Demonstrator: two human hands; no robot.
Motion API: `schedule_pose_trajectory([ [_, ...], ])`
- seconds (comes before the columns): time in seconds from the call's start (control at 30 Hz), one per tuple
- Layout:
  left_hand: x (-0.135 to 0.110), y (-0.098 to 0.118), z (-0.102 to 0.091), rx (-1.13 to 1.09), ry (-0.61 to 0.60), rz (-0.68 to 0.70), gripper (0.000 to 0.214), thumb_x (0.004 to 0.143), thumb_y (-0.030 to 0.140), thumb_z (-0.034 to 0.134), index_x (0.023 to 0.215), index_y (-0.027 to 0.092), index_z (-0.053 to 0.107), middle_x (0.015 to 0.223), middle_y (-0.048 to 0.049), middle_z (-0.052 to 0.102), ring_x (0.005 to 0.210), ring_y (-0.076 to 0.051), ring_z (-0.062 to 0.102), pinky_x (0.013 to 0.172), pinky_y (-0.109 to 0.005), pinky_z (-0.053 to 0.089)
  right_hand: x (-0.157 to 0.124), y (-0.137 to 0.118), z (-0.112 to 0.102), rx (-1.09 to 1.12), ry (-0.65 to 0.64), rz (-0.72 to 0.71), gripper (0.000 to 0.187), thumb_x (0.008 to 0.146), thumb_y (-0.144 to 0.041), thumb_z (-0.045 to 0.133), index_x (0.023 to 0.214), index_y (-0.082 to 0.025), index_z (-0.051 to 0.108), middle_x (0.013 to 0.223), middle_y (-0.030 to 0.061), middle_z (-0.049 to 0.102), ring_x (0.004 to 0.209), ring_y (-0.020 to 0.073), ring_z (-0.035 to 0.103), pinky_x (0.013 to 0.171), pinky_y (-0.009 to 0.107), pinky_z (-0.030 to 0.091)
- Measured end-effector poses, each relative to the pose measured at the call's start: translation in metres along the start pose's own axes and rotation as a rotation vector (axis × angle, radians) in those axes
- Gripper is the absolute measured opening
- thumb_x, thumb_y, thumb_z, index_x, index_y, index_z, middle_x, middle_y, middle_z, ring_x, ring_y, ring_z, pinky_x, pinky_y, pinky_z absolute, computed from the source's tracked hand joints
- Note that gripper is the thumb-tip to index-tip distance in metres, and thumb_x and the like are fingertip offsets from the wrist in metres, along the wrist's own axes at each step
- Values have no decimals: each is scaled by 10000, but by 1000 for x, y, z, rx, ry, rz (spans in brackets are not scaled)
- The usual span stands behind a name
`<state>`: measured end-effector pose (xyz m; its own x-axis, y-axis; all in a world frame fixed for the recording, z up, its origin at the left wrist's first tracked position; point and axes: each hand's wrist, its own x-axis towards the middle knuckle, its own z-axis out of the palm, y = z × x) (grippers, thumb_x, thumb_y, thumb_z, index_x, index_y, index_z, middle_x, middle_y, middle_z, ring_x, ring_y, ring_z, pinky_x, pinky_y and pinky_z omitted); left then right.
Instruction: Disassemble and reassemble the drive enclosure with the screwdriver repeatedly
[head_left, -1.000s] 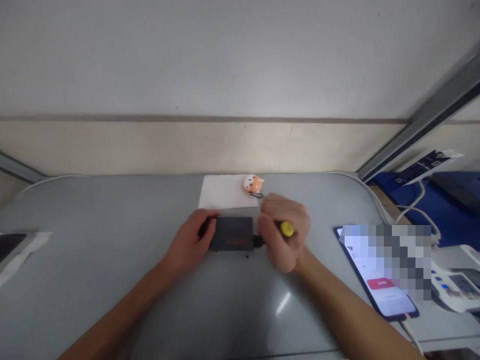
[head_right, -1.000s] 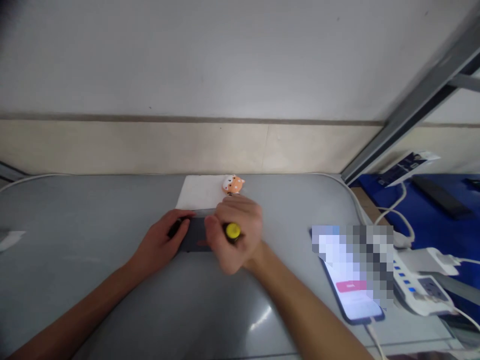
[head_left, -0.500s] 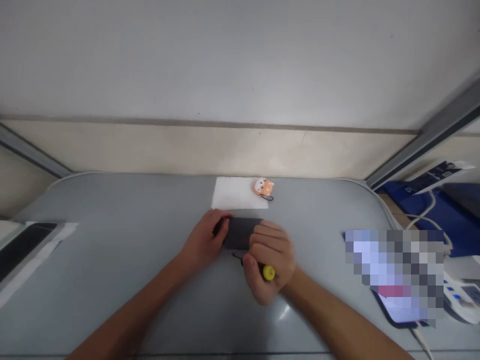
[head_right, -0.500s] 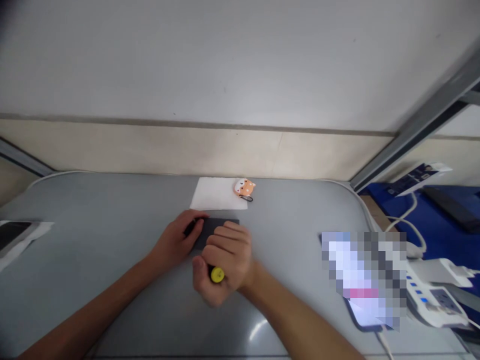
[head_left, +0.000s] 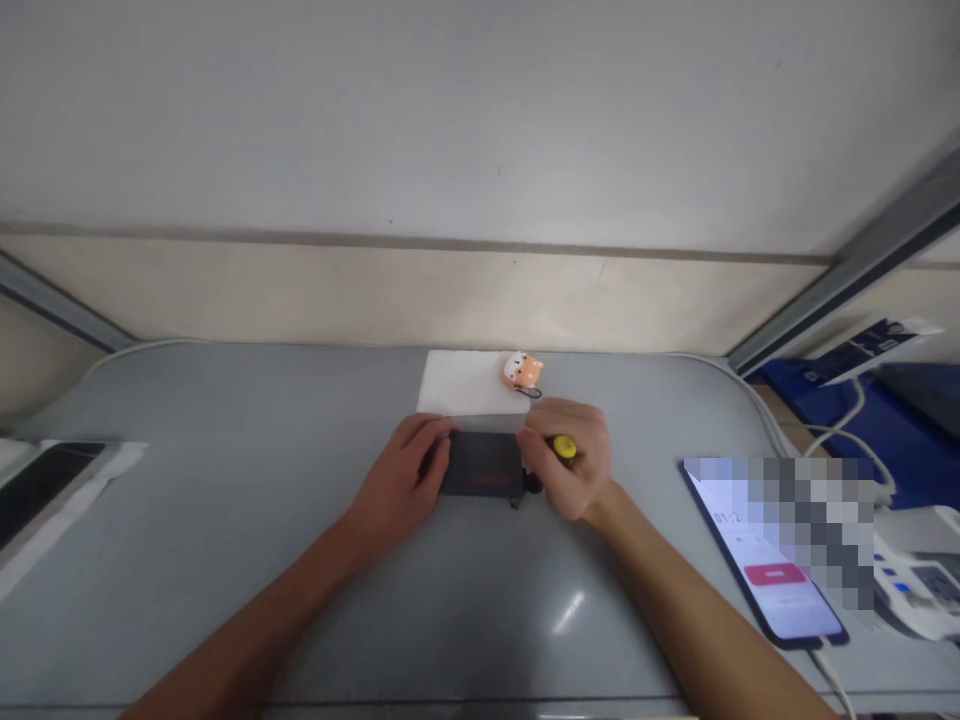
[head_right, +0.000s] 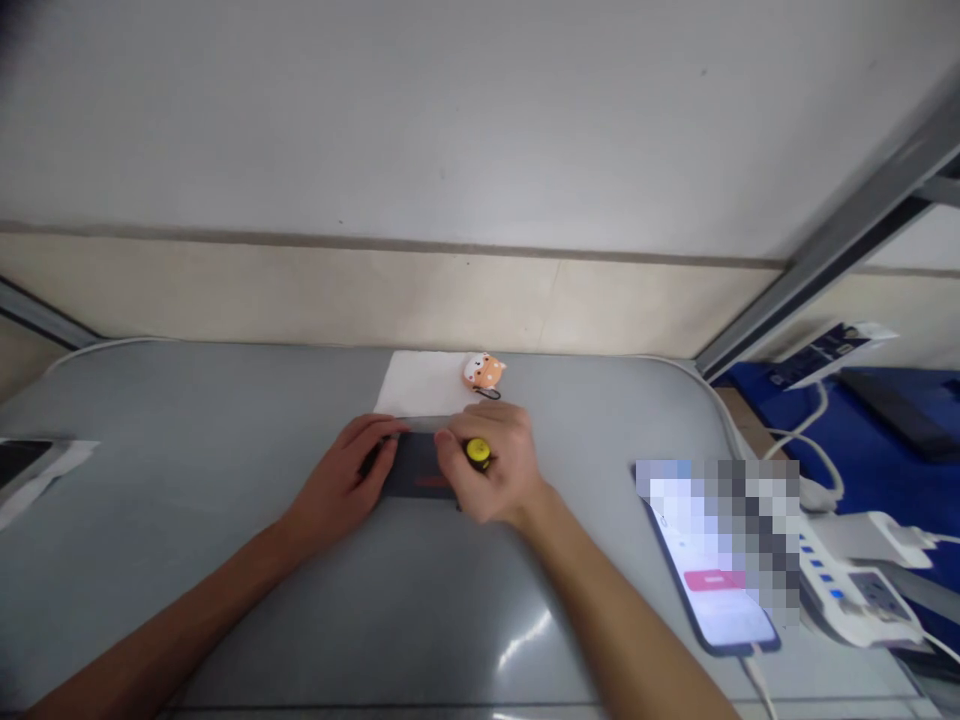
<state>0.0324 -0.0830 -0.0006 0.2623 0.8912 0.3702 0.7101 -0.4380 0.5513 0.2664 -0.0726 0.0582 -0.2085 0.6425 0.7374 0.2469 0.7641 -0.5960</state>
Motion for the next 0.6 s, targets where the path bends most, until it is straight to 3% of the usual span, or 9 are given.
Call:
schedule_pose_trajectory([
  [0.13, -7, 3, -4, 80, 69, 222, 210, 1045, 236, 560, 1200, 230, 700, 1244, -108, 687, 1187, -244, 663, 1056, -411, 573, -3, 4, 0, 129, 136, 245, 451, 937, -211, 549, 501, -207, 431, 489, -34, 399, 482, 96, 376, 515, 308, 264],
  [0.27, -11, 6, -9, 82, -25, 482, 266, 987, 339, 722, 1235, 249, 697, 1241, -105, 715, 1143, -252, 689, 1020, -399, 586, -4, 10, 3, 265, 423, 482, 419, 905, -236, 591, 490, -219, 536, 507, -19, 449, 510, 119, 410, 515, 317, 255],
  [0.37, -11, 6, -9, 75, -43, 506, 315, 979, 392, 766, 1253, 252, 699, 1214, -98, 739, 1112, -240, 708, 1000, -382, 598, -3, 14, 7, 261, 519, 537, 405, 898, -258, 604, 498, -221, 548, 535, -12, 455, 544, 128, 421, 535, 321, 272],
  [0.6, -7, 6, -7, 100, 6, 530, 98, 1057, 286, 671, 1128, 222, 694, 1069, -63, 761, 964, -182, 730, 898, -326, 605, -2, 17, 12, 205, 524, 578, 436, 929, -329, 576, 510, -217, 532, 564, -14, 441, 578, 134, 415, 568, 318, 283],
])
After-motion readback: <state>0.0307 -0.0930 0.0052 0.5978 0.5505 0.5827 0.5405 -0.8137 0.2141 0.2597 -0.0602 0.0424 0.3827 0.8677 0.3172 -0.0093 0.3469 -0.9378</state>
